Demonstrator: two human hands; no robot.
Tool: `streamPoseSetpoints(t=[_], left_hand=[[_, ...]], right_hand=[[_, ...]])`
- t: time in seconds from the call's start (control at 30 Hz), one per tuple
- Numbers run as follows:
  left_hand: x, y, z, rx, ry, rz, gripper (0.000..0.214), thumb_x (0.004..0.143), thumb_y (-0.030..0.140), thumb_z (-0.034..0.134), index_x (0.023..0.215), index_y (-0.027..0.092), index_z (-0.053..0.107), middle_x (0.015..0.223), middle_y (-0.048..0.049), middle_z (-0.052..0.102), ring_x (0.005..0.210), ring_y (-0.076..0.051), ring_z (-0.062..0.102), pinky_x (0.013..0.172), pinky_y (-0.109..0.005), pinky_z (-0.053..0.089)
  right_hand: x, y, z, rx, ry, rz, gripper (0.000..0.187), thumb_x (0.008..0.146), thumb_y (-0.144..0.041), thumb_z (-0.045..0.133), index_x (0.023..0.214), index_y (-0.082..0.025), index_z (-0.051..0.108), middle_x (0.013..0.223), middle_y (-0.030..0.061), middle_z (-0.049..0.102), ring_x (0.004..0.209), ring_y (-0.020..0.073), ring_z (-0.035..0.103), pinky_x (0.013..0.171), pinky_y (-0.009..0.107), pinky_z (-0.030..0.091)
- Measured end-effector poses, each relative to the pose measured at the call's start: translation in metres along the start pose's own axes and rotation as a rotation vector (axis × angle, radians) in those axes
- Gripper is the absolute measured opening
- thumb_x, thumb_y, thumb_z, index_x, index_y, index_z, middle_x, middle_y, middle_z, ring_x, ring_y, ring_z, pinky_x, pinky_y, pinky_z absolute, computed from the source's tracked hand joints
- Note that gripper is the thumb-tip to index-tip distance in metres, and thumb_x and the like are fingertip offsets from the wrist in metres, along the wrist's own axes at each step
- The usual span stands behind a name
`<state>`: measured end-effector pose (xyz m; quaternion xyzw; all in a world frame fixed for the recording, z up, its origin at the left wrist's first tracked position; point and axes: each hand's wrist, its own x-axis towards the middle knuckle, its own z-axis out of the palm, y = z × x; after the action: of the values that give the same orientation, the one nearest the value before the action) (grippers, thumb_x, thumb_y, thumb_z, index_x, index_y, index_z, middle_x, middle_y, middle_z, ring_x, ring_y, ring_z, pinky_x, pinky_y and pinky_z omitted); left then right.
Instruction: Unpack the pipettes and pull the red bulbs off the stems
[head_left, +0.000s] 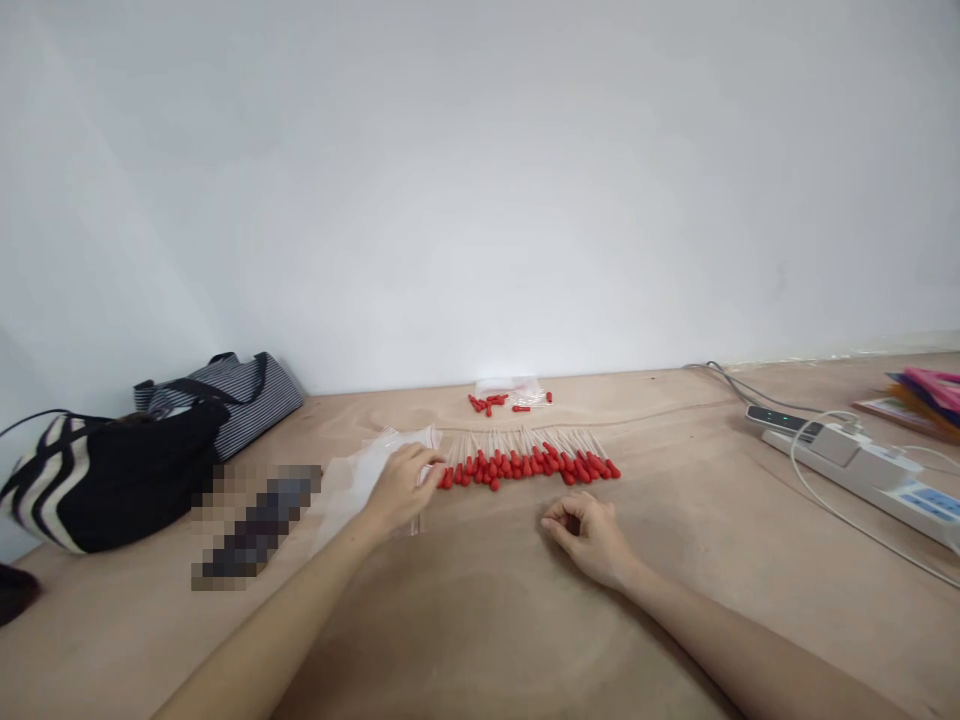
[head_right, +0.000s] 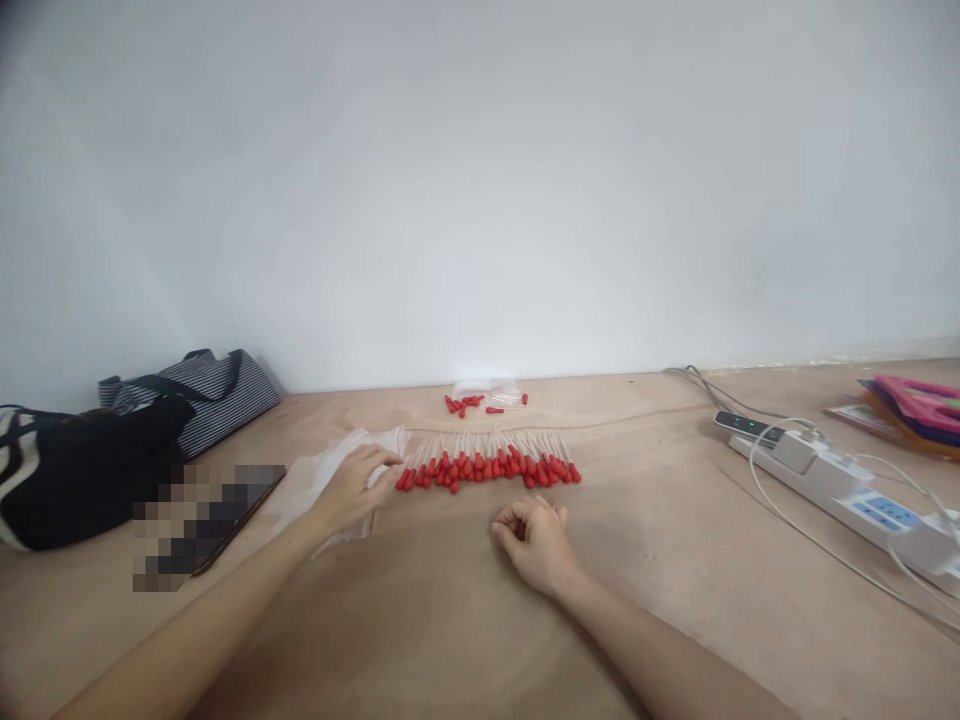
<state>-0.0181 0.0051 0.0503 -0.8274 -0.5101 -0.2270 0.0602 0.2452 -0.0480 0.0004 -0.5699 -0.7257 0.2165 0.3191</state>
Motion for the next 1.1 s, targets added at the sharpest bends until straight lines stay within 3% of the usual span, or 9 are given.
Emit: streamPoseSetpoints(t=[0.1,0.2,0.47,0.67,0.87,1.1], left_hand=[[0.007,0.037,0.017,0.032,-0.002,0.080,0.018,0.075,0.034,0.049,0.071,0.018,0.058,0.076,-0.0034,0.059,0.074,-0.018,0.053,0.071,-0.031,0.038],[0.010,0.056,0.035,0.069,-0.006,0.103,0.021,0.069,0.039,0.058,0.066,0.018,0.056,0.074,-0.0031,0.058,0.073,-0.019,0.052,0.069,-0.033,0.036],[0.017,0.059,0.060,0.071,0.076,0.046,0.017,0.072,0.024,0.051,0.057,0.017,0.054,0.064,-0.0049,0.057,0.069,-0.020,0.053,0.068,-0.035,0.036],[0.013,0.057,0.059,-0.020,0.194,-0.019,0.019,0.070,0.022,0.049,0.051,0.018,0.050,0.060,-0.0044,0.055,0.064,-0.019,0.052,0.068,-0.035,0.037],[0.004,0.057,0.059,-0.184,0.288,-0.177,0.025,0.071,0.025,0.048,0.048,0.018,0.045,0.051,0.0013,0.049,0.049,-0.012,0.048,0.052,-0.025,0.038],[-0.032,0.058,0.037,-0.395,0.346,-0.317,0.030,0.077,0.031,0.043,0.051,0.018,0.047,0.051,0.0021,0.047,0.049,-0.011,0.046,0.047,-0.021,0.038]], right_hand=[[0.001,0.002,0.000,-0.015,0.019,-0.009,0.019,0.073,-0.030,0.048,0.062,-0.020,0.059,0.066,-0.0009,0.061,0.069,0.0150,0.051,0.073,0.032,0.028],[0.001,0.003,-0.002,-0.022,0.022,-0.008,0.020,0.074,-0.031,0.047,0.064,-0.020,0.060,0.068,-0.0003,0.062,0.071,0.0155,0.051,0.073,0.032,0.028],[0.001,0.002,-0.004,-0.020,0.007,-0.014,0.022,0.075,-0.032,0.045,0.063,-0.019,0.057,0.069,0.0011,0.061,0.074,0.0174,0.050,0.074,0.036,0.028],[0.002,0.005,-0.003,-0.013,0.021,-0.030,0.022,0.075,-0.033,0.045,0.063,-0.020,0.059,0.069,0.0014,0.063,0.072,0.0171,0.051,0.073,0.035,0.029],[0.002,0.004,-0.003,-0.016,0.015,-0.022,0.023,0.076,-0.033,0.044,0.063,-0.020,0.059,0.067,0.0009,0.061,0.073,0.0172,0.051,0.074,0.035,0.029],[0.001,0.008,-0.002,-0.015,0.081,-0.098,0.023,0.077,-0.032,0.045,0.064,-0.020,0.059,0.065,0.0008,0.060,0.067,0.0150,0.050,0.070,0.032,0.031]])
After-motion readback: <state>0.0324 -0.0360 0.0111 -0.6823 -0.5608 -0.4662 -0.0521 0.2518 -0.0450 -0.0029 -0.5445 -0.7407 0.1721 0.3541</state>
